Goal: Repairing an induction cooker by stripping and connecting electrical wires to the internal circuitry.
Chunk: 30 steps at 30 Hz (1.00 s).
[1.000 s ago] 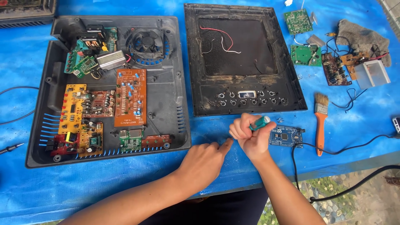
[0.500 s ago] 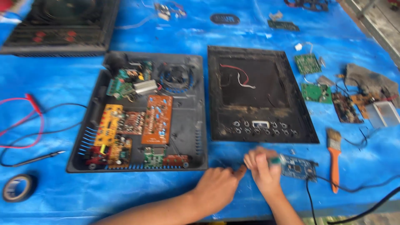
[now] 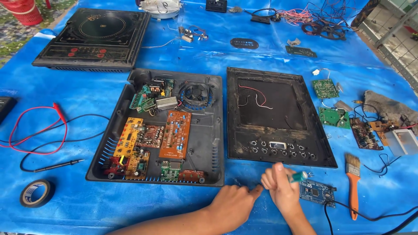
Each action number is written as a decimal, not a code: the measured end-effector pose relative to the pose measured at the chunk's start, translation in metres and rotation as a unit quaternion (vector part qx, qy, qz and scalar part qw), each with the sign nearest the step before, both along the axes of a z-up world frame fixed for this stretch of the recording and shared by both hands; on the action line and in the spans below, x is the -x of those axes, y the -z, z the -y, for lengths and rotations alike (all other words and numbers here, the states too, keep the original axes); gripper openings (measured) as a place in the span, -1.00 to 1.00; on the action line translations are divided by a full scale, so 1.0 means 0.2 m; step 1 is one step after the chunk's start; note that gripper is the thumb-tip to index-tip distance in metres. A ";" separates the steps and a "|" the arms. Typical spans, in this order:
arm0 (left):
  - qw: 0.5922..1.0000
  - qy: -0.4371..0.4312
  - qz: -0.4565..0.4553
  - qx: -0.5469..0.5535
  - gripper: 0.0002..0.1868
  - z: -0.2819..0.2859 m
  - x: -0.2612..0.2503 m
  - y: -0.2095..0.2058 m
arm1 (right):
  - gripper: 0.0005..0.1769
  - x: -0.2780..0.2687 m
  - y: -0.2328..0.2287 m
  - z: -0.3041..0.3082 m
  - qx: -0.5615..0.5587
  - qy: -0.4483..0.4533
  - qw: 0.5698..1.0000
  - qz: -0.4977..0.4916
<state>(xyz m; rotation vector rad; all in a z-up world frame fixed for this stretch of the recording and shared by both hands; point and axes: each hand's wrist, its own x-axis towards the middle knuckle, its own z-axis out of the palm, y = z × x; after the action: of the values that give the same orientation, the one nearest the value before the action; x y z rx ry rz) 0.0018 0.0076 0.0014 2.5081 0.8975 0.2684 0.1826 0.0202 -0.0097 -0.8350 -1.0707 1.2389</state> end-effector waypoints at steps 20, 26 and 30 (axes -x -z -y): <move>1.000 -0.002 0.004 -0.008 -0.36 0.00 -0.01 0.05 | -0.41 0.07 -0.01 -0.04 -0.020 -0.001 0.997 0.075; 0.999 -0.003 0.017 -0.045 -0.33 0.01 -0.02 0.08 | -0.42 0.06 0.00 -0.01 -0.033 0.006 0.997 0.064; 0.997 -0.010 0.024 -0.069 -0.32 0.02 -0.03 0.10 | -0.42 0.08 0.01 0.01 -0.071 0.036 0.994 0.072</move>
<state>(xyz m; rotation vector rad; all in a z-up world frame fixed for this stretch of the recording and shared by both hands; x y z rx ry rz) 0.0071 0.0037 -0.0182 2.6077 0.9122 0.4094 0.1670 0.0175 -0.0124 -0.8555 -1.2200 1.0416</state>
